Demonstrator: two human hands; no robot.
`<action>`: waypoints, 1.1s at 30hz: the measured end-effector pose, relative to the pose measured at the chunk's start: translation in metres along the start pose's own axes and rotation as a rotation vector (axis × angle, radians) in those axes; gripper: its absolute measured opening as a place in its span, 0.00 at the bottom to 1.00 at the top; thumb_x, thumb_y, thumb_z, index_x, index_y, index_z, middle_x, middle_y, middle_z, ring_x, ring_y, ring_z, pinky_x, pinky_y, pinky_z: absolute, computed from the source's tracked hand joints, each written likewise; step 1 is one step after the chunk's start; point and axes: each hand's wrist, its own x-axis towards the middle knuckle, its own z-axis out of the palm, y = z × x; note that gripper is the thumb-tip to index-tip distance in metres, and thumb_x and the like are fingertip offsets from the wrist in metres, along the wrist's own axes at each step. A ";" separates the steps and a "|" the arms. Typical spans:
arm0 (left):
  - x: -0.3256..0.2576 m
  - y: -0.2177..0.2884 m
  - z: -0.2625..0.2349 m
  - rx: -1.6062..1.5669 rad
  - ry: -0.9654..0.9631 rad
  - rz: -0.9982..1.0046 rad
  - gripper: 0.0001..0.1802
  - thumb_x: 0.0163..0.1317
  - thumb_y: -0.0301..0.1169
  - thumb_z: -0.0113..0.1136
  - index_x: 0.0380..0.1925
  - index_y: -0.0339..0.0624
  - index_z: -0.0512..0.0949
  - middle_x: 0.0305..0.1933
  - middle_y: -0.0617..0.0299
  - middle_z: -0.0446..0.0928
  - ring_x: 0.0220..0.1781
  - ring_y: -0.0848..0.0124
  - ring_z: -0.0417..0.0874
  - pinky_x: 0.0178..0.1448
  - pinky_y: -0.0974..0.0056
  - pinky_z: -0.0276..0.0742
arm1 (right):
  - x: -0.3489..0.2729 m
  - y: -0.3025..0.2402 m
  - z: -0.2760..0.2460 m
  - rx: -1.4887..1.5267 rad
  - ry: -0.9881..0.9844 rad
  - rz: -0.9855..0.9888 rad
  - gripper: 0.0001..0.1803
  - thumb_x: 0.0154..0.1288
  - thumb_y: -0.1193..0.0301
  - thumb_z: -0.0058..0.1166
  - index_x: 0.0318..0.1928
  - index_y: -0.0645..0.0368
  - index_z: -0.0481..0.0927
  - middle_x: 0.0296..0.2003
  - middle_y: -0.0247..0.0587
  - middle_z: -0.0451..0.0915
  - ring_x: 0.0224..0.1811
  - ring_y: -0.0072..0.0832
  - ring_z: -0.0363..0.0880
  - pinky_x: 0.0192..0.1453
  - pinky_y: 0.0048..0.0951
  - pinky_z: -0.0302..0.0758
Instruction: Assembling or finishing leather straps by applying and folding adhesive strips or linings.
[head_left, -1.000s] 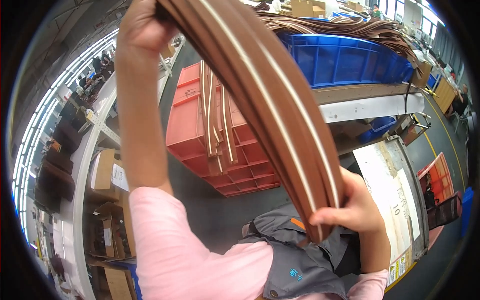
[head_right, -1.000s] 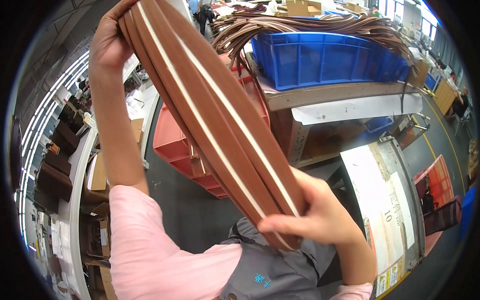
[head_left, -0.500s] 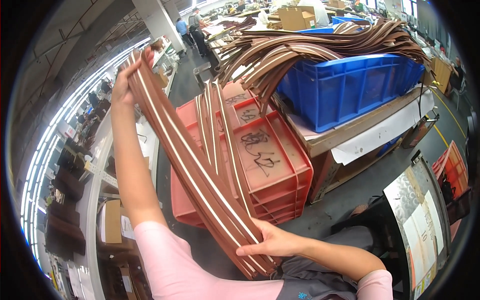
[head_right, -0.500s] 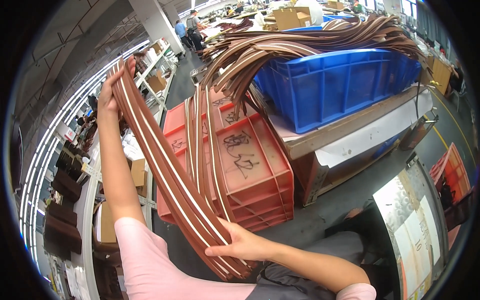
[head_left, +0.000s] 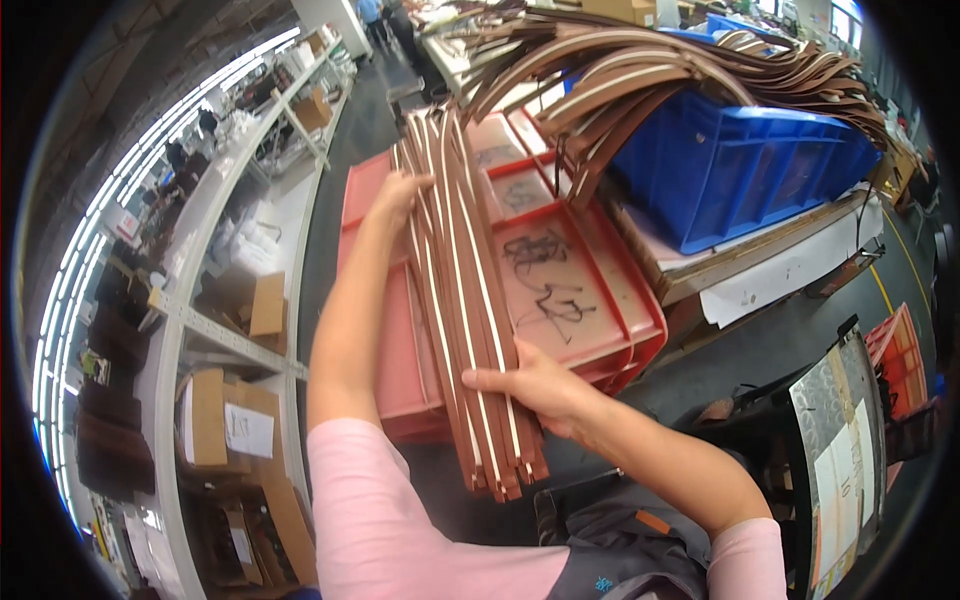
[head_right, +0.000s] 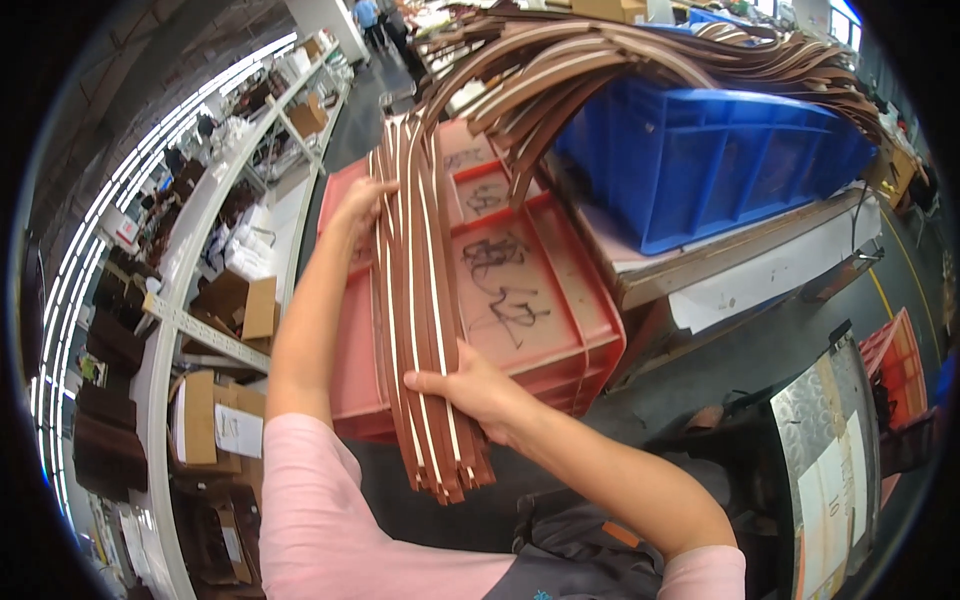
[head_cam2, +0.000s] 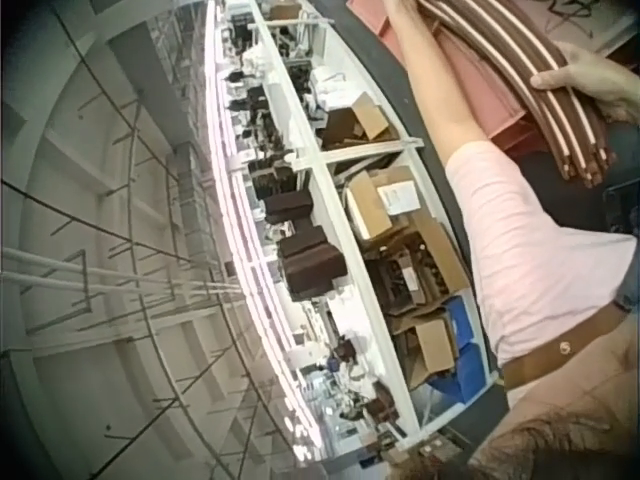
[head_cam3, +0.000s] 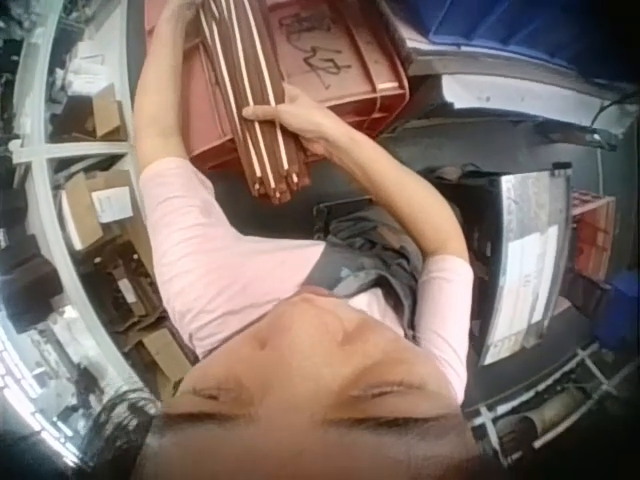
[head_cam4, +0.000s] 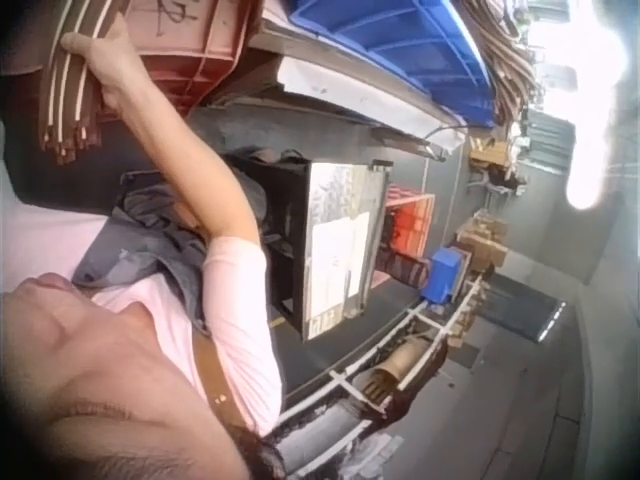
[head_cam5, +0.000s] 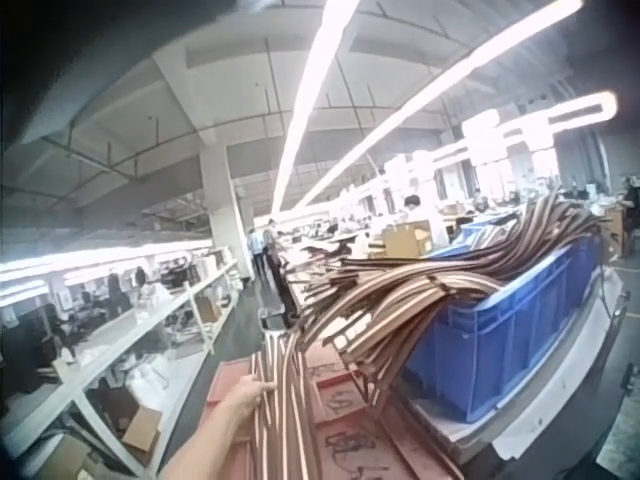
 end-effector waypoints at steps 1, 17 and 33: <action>-0.008 0.011 0.005 0.192 0.019 0.024 0.29 0.65 0.35 0.75 0.62 0.32 0.80 0.51 0.52 0.89 0.50 0.61 0.90 0.55 0.55 0.84 | 0.000 -0.005 -0.002 0.009 0.008 0.002 0.30 0.71 0.71 0.72 0.69 0.65 0.74 0.57 0.44 0.85 0.56 0.31 0.87 0.63 0.37 0.85; -0.236 0.180 0.074 0.539 0.108 0.884 0.32 0.72 0.27 0.67 0.75 0.35 0.73 0.73 0.47 0.79 0.75 0.55 0.79 0.80 0.54 0.71 | -0.196 -0.047 -0.140 -1.045 0.517 -0.472 0.28 0.77 0.65 0.61 0.72 0.58 0.71 0.44 0.45 0.90 0.50 0.43 0.90 0.57 0.42 0.83; -0.024 0.361 0.518 1.282 -0.392 0.766 0.53 0.56 0.63 0.75 0.69 0.29 0.77 0.70 0.38 0.80 0.73 0.48 0.81 0.76 0.54 0.77 | -0.387 0.023 -0.305 -1.206 1.051 -0.659 0.07 0.69 0.76 0.62 0.46 0.56 0.86 0.45 0.43 0.84 0.53 0.45 0.81 0.61 0.43 0.77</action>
